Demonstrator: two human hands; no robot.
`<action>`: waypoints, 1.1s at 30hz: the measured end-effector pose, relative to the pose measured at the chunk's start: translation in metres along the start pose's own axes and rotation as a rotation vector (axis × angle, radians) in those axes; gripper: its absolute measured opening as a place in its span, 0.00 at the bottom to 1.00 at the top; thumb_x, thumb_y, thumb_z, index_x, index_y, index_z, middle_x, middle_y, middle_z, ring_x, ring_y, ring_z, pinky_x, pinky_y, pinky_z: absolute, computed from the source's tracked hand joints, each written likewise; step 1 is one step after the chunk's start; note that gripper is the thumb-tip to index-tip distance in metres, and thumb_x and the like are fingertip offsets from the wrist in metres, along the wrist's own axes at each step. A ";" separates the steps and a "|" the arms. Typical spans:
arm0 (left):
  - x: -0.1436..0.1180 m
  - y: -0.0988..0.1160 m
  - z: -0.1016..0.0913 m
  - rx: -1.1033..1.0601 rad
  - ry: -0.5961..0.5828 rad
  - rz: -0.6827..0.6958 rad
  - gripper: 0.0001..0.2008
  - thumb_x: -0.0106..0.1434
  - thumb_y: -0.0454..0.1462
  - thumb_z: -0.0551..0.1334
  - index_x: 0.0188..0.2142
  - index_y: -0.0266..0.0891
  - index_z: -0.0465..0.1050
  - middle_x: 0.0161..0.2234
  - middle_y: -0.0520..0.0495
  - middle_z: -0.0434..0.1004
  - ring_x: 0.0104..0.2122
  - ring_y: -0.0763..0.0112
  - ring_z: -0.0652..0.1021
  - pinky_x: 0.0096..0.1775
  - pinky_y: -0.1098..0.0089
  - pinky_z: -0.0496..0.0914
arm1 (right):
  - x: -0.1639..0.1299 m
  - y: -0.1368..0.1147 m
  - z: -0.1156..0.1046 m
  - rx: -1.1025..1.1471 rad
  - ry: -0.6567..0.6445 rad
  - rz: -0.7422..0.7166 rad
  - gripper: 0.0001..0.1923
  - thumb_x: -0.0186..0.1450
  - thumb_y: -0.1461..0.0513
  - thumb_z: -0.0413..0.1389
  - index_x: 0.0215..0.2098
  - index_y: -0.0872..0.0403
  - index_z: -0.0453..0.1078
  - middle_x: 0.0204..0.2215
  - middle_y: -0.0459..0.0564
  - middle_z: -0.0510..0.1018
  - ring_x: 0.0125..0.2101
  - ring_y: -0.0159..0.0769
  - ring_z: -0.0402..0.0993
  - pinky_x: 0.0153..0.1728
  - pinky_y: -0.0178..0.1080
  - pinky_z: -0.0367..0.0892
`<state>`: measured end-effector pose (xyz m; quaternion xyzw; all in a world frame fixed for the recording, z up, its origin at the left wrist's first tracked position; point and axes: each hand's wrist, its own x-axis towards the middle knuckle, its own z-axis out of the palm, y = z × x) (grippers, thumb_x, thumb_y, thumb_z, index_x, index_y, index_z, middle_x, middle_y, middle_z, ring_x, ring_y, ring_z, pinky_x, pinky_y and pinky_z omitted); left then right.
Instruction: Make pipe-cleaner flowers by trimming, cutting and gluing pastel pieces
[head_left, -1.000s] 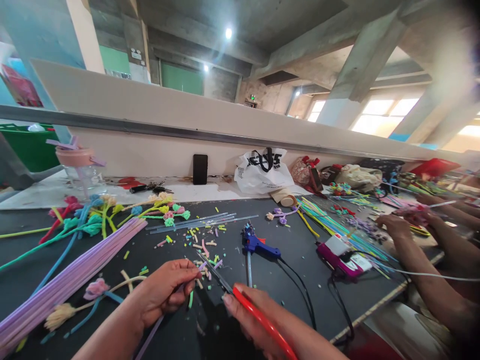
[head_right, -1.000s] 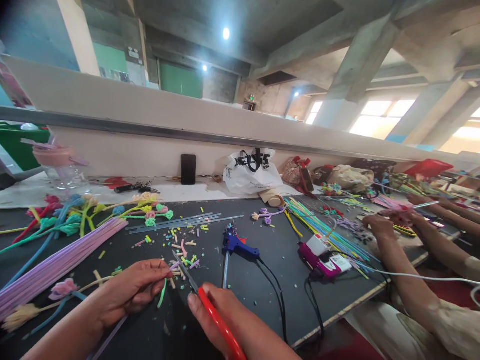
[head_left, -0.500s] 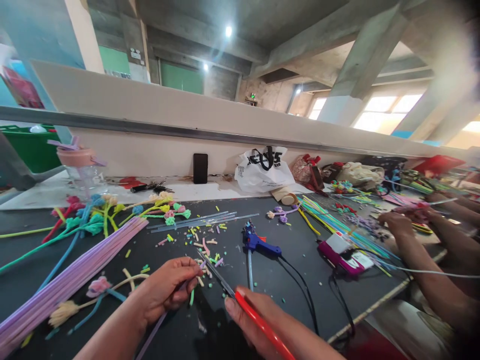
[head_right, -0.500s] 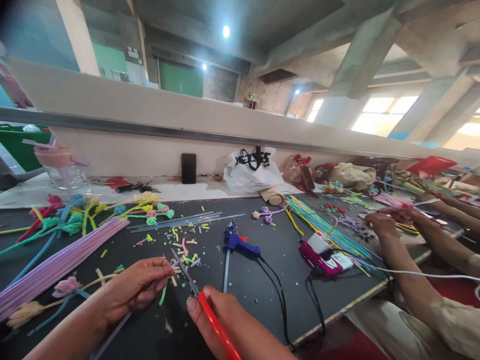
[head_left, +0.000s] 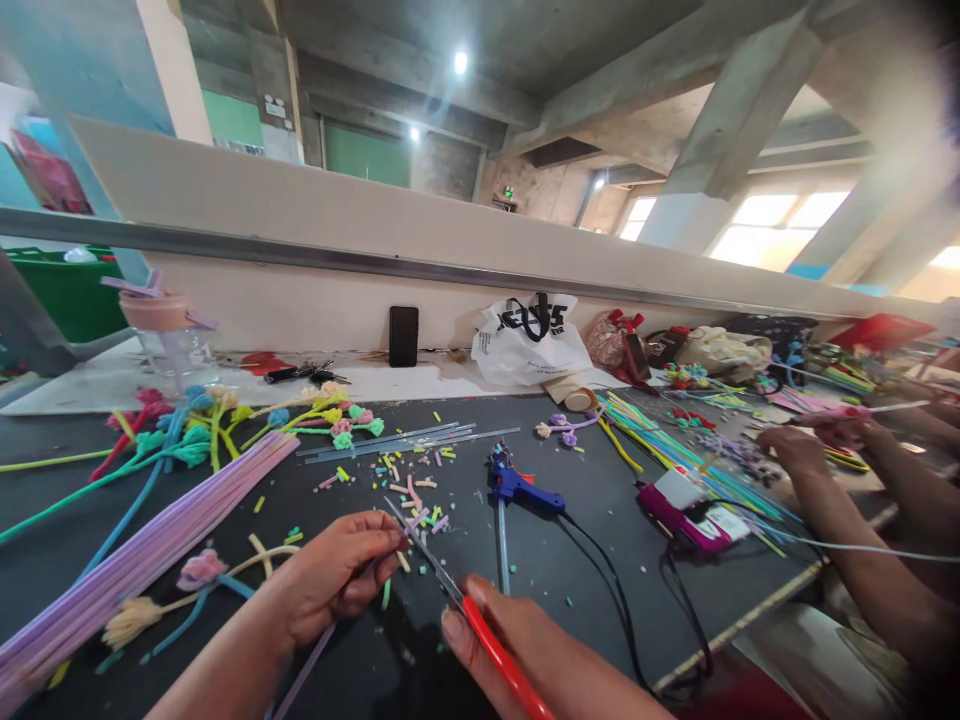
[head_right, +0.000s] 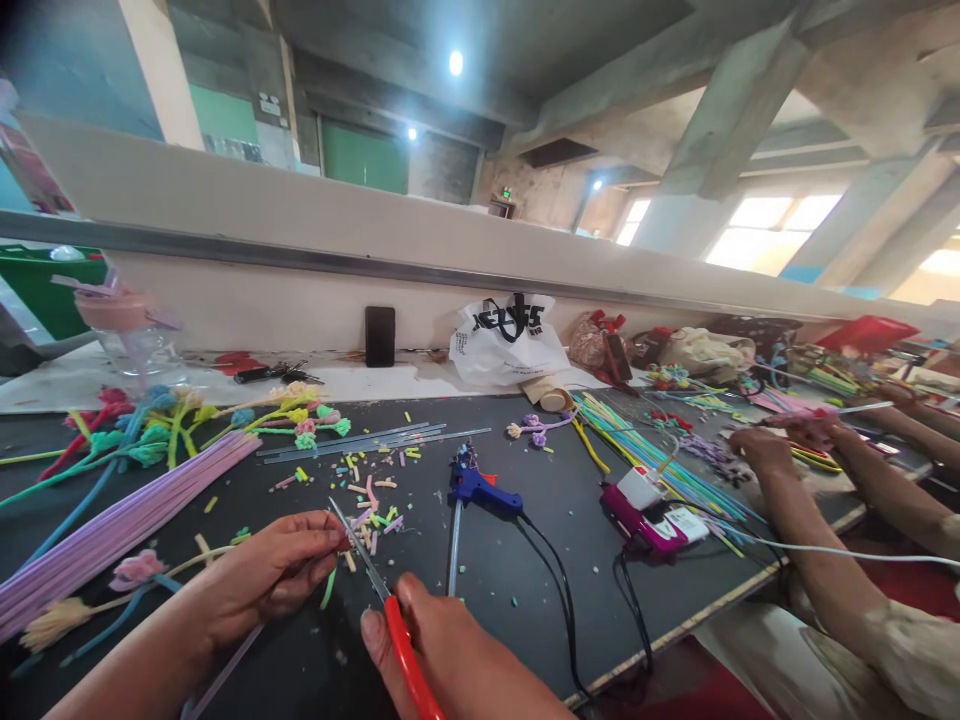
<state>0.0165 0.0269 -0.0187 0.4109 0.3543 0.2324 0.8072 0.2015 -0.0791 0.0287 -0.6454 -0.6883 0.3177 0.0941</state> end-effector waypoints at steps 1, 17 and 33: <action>0.000 0.000 0.000 -0.003 0.000 0.000 0.10 0.55 0.41 0.60 0.28 0.37 0.62 0.17 0.57 0.64 0.09 0.90 0.53 0.13 0.81 0.39 | 0.001 -0.001 0.000 -0.002 -0.010 0.004 0.15 0.64 0.49 0.40 0.30 0.50 0.56 0.21 0.42 0.67 0.18 0.28 0.56 0.21 0.31 0.52; 0.000 -0.001 0.000 -0.044 -0.042 -0.008 0.07 0.56 0.39 0.61 0.29 0.37 0.65 0.16 0.57 0.62 0.09 0.90 0.50 0.13 0.81 0.39 | 0.002 0.000 0.005 -0.004 0.004 0.031 0.12 0.62 0.51 0.43 0.32 0.50 0.57 0.20 0.41 0.65 0.17 0.26 0.52 0.17 0.30 0.47; -0.002 0.000 0.003 -0.041 -0.033 -0.032 0.10 0.54 0.41 0.62 0.29 0.37 0.65 0.15 0.59 0.61 0.09 0.90 0.48 0.13 0.81 0.38 | 0.000 -0.004 0.007 -0.061 0.036 0.086 0.13 0.62 0.51 0.45 0.34 0.51 0.61 0.24 0.46 0.74 0.19 0.29 0.63 0.19 0.31 0.50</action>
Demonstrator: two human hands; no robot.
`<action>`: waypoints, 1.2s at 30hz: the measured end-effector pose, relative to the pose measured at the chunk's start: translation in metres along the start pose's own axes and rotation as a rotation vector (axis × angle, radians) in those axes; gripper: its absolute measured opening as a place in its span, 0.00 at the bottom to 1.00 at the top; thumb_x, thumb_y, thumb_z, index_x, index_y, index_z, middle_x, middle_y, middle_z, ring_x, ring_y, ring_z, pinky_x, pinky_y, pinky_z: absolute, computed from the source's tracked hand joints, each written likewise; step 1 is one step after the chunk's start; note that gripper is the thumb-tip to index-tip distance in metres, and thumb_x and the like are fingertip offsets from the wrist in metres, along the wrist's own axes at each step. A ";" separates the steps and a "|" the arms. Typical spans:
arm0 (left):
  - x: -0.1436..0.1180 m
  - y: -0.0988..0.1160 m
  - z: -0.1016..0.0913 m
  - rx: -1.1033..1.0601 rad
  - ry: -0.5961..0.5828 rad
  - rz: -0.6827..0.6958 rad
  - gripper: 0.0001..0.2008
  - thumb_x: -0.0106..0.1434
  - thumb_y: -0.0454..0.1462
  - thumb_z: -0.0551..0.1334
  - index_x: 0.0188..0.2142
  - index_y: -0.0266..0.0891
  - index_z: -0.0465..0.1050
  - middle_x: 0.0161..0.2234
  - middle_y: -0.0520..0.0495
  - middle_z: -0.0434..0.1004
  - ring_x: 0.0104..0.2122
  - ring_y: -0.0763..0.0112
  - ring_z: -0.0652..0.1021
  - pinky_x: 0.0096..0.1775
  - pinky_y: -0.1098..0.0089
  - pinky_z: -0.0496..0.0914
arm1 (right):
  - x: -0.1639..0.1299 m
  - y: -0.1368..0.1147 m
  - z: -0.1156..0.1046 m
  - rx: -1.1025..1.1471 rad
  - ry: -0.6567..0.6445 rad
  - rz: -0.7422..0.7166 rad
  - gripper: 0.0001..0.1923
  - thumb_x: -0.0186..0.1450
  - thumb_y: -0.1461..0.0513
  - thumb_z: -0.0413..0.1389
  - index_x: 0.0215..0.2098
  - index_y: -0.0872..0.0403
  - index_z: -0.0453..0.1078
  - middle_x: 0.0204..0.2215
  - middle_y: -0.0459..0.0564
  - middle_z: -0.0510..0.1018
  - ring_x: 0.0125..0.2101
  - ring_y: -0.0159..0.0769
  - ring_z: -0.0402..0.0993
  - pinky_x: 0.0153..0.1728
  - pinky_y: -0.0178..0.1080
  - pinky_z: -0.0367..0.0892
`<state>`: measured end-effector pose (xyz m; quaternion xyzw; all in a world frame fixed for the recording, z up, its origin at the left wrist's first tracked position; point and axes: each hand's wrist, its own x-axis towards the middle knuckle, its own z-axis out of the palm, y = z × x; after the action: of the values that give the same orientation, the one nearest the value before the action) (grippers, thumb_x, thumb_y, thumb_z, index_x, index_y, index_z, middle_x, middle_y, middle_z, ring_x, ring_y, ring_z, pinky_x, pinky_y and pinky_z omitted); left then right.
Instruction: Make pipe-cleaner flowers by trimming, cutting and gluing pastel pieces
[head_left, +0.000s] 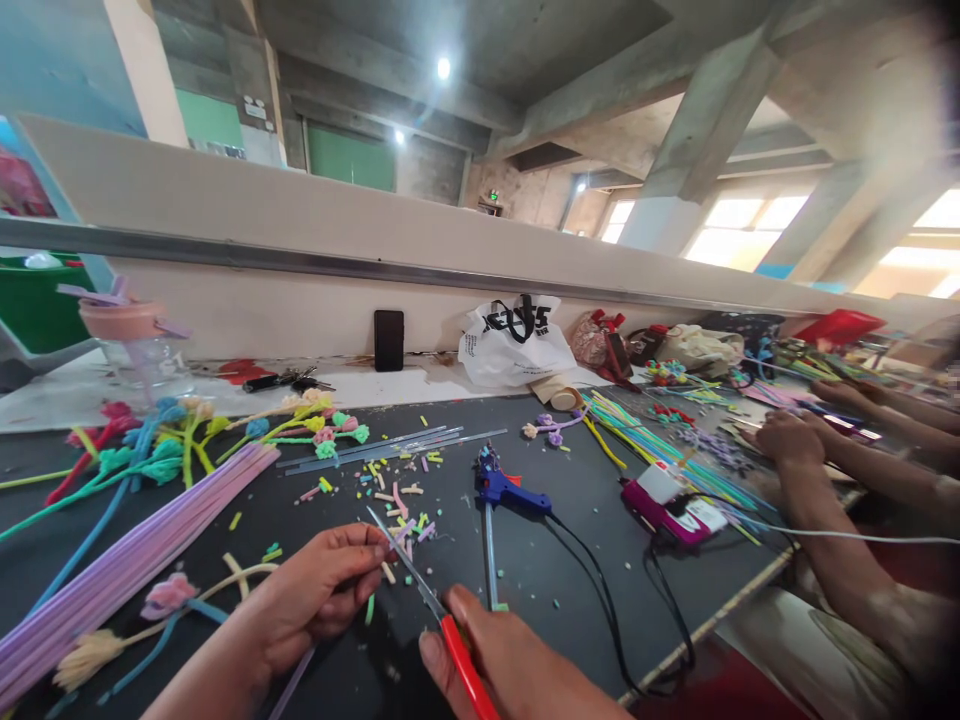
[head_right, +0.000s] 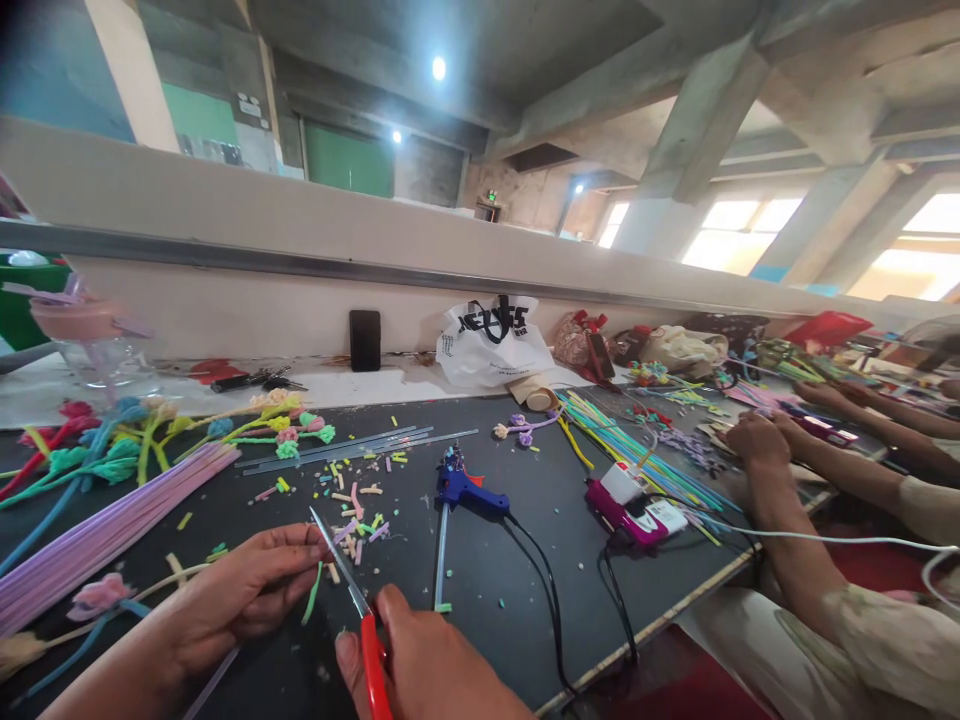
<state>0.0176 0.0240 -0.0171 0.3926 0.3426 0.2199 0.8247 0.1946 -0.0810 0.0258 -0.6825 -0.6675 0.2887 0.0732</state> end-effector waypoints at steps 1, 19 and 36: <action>0.000 0.000 0.000 -0.005 0.003 -0.001 0.09 0.55 0.41 0.62 0.29 0.37 0.65 0.15 0.59 0.61 0.09 0.90 0.48 0.13 0.81 0.38 | 0.000 0.000 0.000 -0.001 -0.006 -0.001 0.13 0.62 0.51 0.45 0.34 0.51 0.61 0.24 0.46 0.74 0.20 0.29 0.64 0.19 0.31 0.50; 0.003 0.001 -0.004 0.001 0.002 0.002 0.08 0.53 0.39 0.62 0.30 0.36 0.66 0.15 0.58 0.62 0.09 0.90 0.49 0.13 0.81 0.37 | 0.005 -0.002 -0.002 0.060 -0.006 -0.025 0.11 0.63 0.53 0.45 0.30 0.52 0.58 0.19 0.41 0.66 0.18 0.26 0.54 0.19 0.29 0.50; 0.003 0.000 -0.004 0.023 0.020 0.000 0.08 0.54 0.39 0.61 0.29 0.36 0.66 0.15 0.59 0.61 0.09 0.90 0.49 0.13 0.80 0.37 | 0.009 -0.002 0.000 0.096 0.012 -0.016 0.12 0.63 0.54 0.45 0.26 0.52 0.55 0.17 0.39 0.60 0.17 0.25 0.53 0.19 0.29 0.49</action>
<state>0.0169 0.0278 -0.0194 0.3996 0.3535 0.2200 0.8167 0.1929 -0.0721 0.0242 -0.6746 -0.6578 0.3157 0.1119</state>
